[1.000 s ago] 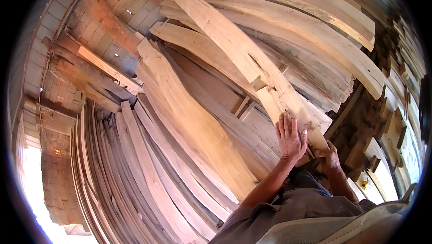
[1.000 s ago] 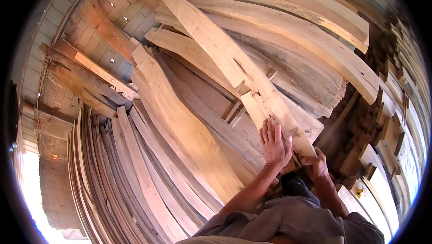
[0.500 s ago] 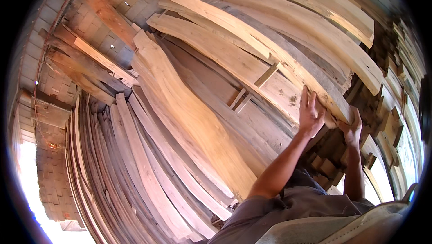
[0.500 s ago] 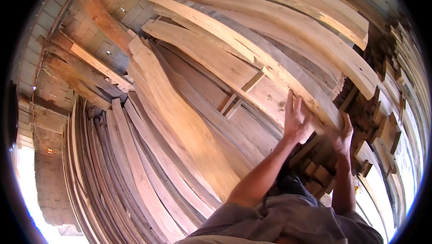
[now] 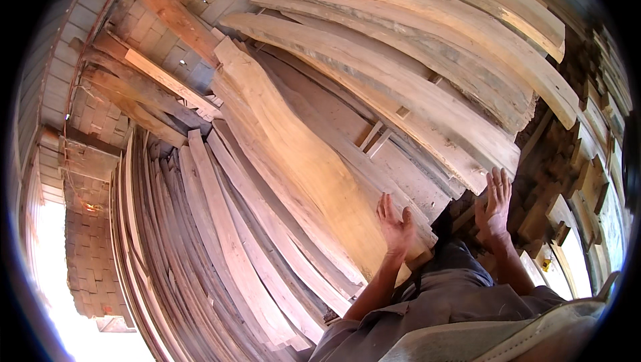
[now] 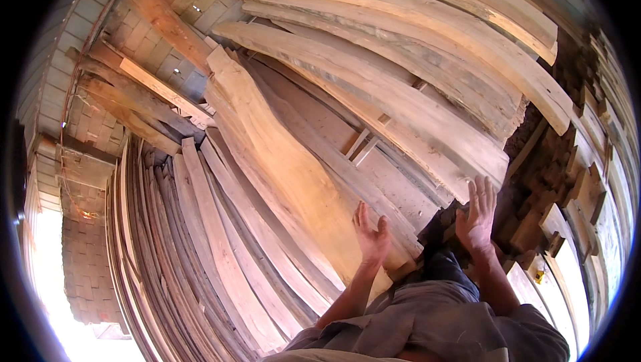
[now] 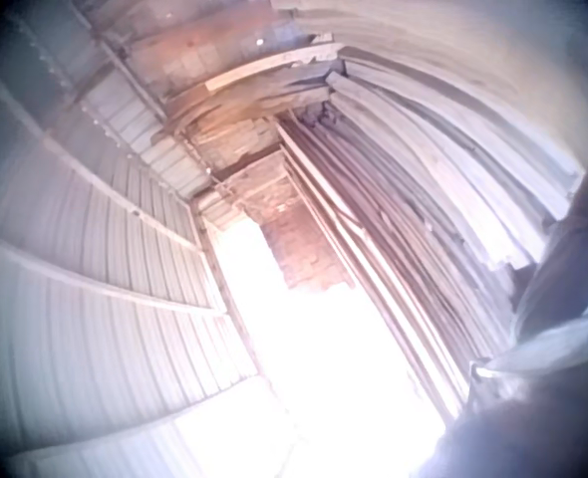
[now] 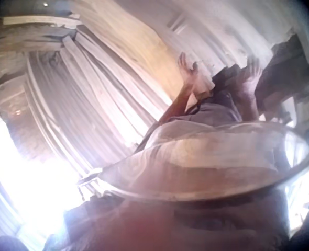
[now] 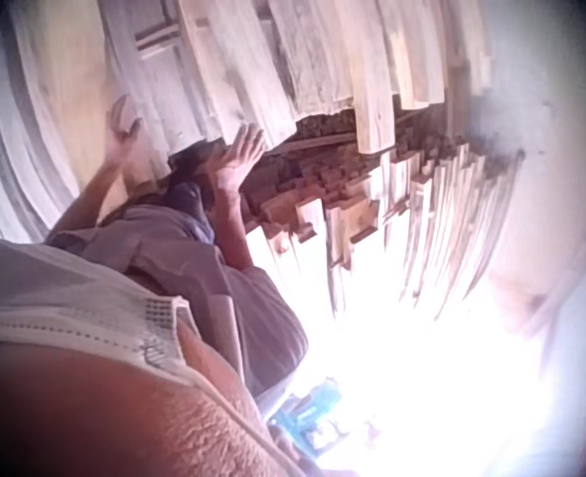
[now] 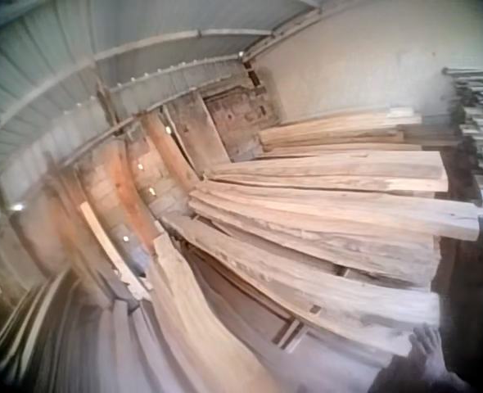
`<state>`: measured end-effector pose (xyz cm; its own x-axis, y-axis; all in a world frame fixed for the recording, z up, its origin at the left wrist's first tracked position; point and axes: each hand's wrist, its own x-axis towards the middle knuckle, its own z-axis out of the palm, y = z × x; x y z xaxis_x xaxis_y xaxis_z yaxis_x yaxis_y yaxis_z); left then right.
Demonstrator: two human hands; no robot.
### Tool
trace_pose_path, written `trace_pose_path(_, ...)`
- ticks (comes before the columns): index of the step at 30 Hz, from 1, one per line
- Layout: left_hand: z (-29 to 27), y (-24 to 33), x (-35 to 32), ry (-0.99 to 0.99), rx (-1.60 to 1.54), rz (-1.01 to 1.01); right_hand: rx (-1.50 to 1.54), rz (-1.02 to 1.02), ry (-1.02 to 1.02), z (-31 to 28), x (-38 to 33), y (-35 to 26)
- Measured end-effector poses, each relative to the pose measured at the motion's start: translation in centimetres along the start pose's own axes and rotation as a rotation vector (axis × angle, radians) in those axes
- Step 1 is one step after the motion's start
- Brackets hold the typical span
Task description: The person repeatedly lifts wooden planks from a large vertical stack and places them onto a lower pile. The person handles the planks one at a time, lifting them from the top of the stack and moving them to a different location.
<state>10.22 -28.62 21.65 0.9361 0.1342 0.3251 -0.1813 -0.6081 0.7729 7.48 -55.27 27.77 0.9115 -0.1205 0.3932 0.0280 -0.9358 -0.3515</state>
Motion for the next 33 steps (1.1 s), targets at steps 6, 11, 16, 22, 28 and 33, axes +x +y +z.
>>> trace_pose_path(6,-1.5,-3.0,-2.2,-0.057,0.029,-0.114,-0.02,0.148,0.088,0.2,1.0,5.0)
trace_pose_path(11,-3.7,-3.0,-5.4,-0.177,0.049,-0.255,-0.026,0.181,0.115,-0.6,0.7,5.9)
trace_pose_path(16,-4.7,-3.5,-8.4,-0.263,0.061,-0.397,0.256,0.393,0.258,0.7,0.9,7.8)
trace_pose_path(22,-4.8,-2.9,-8.1,-0.31,-0.003,-0.463,1.1,0.915,0.28,6.5,2.6,14.9)
trace_pose_path(28,-1.3,-5.0,-7.1,-0.328,-0.357,-0.655,1.304,0.932,0.321,8.3,3.1,15.5)
trace_pose_path(33,7.9,-0.8,-3.1,-0.329,-1.273,-0.746,1.304,0.962,0.211,5.9,1.6,11.9)
